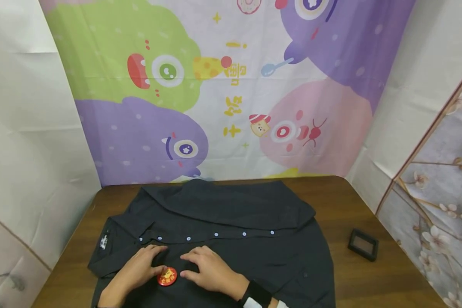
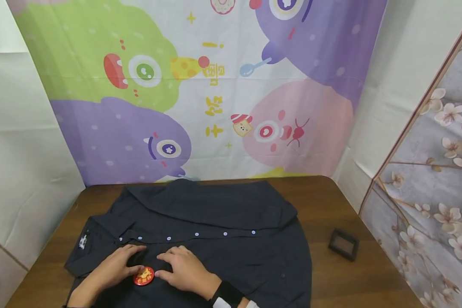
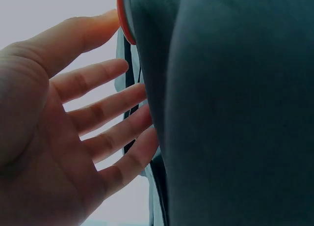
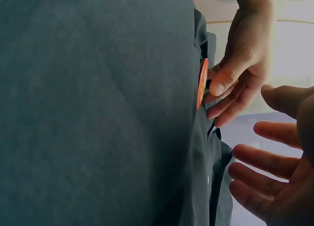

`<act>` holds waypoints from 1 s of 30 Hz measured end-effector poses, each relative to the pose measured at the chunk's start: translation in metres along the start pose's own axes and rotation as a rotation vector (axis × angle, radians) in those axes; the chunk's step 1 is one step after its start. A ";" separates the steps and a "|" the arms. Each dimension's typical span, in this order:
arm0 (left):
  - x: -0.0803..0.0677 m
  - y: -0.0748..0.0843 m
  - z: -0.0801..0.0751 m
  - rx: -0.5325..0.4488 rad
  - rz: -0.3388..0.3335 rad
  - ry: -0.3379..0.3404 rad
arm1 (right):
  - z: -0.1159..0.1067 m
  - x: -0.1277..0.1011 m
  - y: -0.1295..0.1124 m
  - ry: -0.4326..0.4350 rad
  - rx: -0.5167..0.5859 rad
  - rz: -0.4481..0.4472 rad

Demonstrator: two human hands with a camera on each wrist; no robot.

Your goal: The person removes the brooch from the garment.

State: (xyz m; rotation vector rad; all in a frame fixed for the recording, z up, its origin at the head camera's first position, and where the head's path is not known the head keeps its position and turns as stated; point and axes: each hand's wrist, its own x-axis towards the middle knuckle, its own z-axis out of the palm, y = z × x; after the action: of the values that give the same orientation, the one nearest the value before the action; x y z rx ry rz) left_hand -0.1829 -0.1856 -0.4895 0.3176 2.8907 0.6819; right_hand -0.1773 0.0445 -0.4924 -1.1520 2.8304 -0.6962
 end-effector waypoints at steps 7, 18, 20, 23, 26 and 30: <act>0.000 -0.001 0.002 -0.010 -0.029 -0.024 | 0.006 0.002 -0.001 -0.010 -0.006 -0.020; -0.002 -0.003 -0.001 -0.035 -0.030 -0.097 | 0.011 0.007 -0.004 -0.032 -0.016 -0.014; -0.003 -0.003 -0.001 -0.042 -0.033 -0.116 | 0.011 0.008 -0.005 -0.038 -0.013 -0.008; -0.004 -0.004 -0.001 -0.046 -0.029 -0.129 | 0.012 0.009 -0.006 -0.041 -0.010 0.004; -0.005 -0.004 -0.001 -0.055 -0.032 -0.141 | 0.013 0.010 -0.005 -0.041 -0.015 0.005; -0.004 -0.005 -0.001 -0.071 -0.052 -0.174 | 0.014 0.012 -0.004 -0.045 -0.011 -0.004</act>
State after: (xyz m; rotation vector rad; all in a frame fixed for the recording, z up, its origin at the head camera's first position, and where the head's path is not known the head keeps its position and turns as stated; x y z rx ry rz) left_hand -0.1800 -0.1911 -0.4901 0.2772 2.6939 0.7082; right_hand -0.1808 0.0280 -0.5018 -1.1604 2.7986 -0.6476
